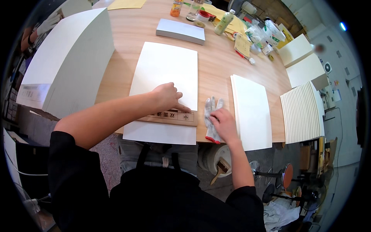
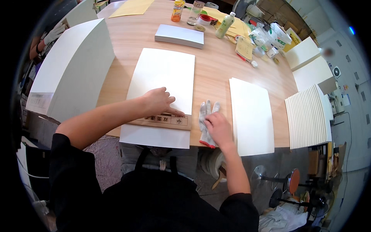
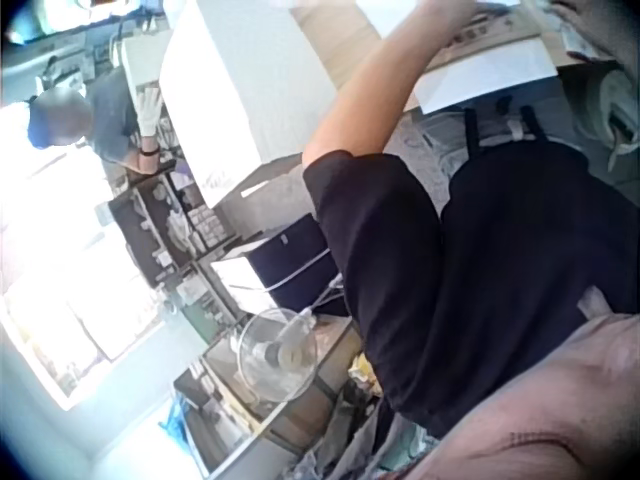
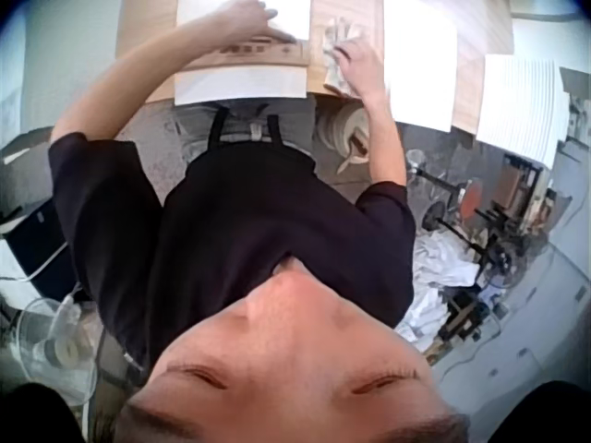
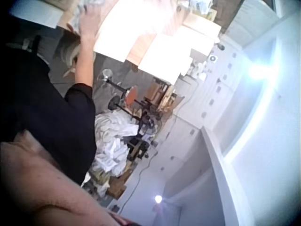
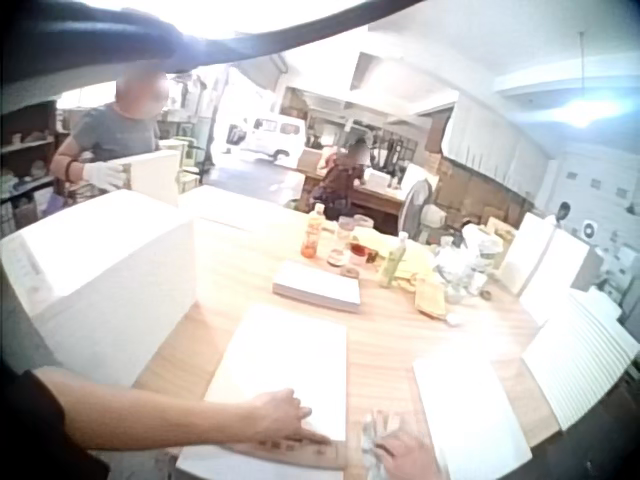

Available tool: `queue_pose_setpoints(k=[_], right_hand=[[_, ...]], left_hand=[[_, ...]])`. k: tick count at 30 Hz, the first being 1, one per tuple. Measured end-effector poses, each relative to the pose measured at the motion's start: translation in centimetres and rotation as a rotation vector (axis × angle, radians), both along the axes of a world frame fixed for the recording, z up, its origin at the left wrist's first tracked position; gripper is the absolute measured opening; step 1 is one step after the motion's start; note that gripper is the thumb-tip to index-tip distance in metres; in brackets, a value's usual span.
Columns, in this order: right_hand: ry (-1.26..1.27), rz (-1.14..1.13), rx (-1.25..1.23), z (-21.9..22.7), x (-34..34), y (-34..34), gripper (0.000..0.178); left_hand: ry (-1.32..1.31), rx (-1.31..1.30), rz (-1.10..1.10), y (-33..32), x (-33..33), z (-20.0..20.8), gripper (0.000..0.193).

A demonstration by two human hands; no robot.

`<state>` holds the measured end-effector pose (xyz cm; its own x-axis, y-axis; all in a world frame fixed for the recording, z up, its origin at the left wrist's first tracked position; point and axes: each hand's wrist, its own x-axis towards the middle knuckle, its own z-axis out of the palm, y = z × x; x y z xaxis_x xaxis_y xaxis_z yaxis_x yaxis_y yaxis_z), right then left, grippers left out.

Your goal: The person folds white paper sheets in half, aligns them with a ruler, and stacks them into a growing pile. The person then uses a brush to apply glue to the folded spine of the stacked papers.

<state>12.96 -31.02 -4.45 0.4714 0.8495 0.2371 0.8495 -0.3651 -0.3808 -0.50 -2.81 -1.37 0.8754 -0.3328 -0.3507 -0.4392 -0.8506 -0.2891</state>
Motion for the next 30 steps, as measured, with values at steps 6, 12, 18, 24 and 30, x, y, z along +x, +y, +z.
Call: queue_pose_setpoints(k=[6,12,18,24,30], right_hand=[[-0.117,0.066,0.103,1.5,-2.5,1.2,0.014],[-0.383,0.520,-0.038,0.6,-6.7,4.4,0.021],[-0.166,0.603,-0.028,-2.4,-17.8,17.2,0.027],[-0.320,0.544,0.298,-2.7,-20.2,20.0,0.017],[-0.506,0.432,-0.090,-0.6,-4.6,0.4,0.004]], left_hand=[[0.001,-0.097,-0.035,1.3,0.1,-0.7,0.120],[0.017,-0.117,-0.031,0.6,1.0,-0.2,0.074],[0.080,-0.148,0.054,0.3,1.0,0.4,0.070],[-0.032,-0.149,0.037,1.5,0.2,-0.9,0.090],[-0.019,-0.058,0.010,-0.3,0.2,0.8,0.088]])
